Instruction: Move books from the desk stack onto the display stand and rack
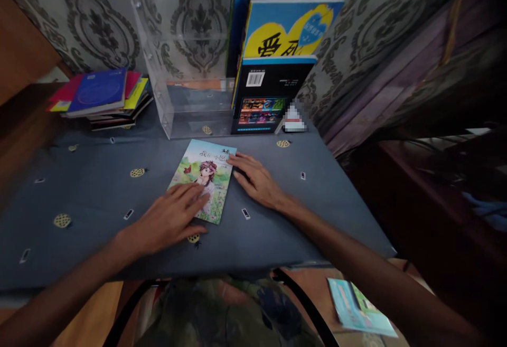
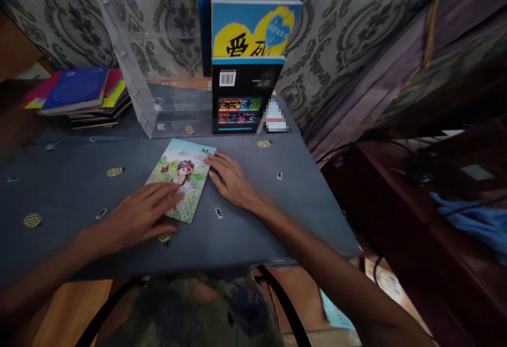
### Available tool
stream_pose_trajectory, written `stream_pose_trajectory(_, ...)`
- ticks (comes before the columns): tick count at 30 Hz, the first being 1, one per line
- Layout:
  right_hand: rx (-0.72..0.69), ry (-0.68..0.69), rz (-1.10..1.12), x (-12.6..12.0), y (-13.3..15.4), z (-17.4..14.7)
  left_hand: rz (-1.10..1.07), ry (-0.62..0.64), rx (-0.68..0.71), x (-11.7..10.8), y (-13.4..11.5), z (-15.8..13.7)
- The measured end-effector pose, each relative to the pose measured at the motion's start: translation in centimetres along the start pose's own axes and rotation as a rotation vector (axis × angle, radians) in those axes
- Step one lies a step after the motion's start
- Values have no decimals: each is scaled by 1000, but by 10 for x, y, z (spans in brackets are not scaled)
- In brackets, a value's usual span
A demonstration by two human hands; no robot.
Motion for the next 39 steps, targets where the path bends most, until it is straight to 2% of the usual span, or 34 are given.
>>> stream_pose_trajectory(6,-16,16,18,5,-3,3,116,-52,192,5,-12,2)
stream_pose_trajectory(8,-18,37,27,5,-1,4,126,-53,217,4,-16,4)
stream_pose_trajectory(16,-53,56,141,0,25,-1,77,-56,134,-3,-23,11)
stream_pose_trajectory(24,-161,85,200,1,67,-31,-37,-150,117,0,-16,5)
stream_pose_trajectory(28,-194,79,192,2,80,-41,-83,-128,-38,6,15,8)
stream_pose_trajectory(35,-193,85,170,2,83,-39,-85,-39,-283,32,107,48)
stream_pose_trajectory(39,-184,117,124,6,82,-37,-125,-89,-349,45,131,62)
Point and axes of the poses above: each hand's wrist, its own z-axis towards the middle knuckle, its own x-axis out of the palm, y = z × x, the point moved 4 cm from there along z, towards the middle knuckle, and after that the axes turned 2 degrees about -z, right-handed, at the moved point
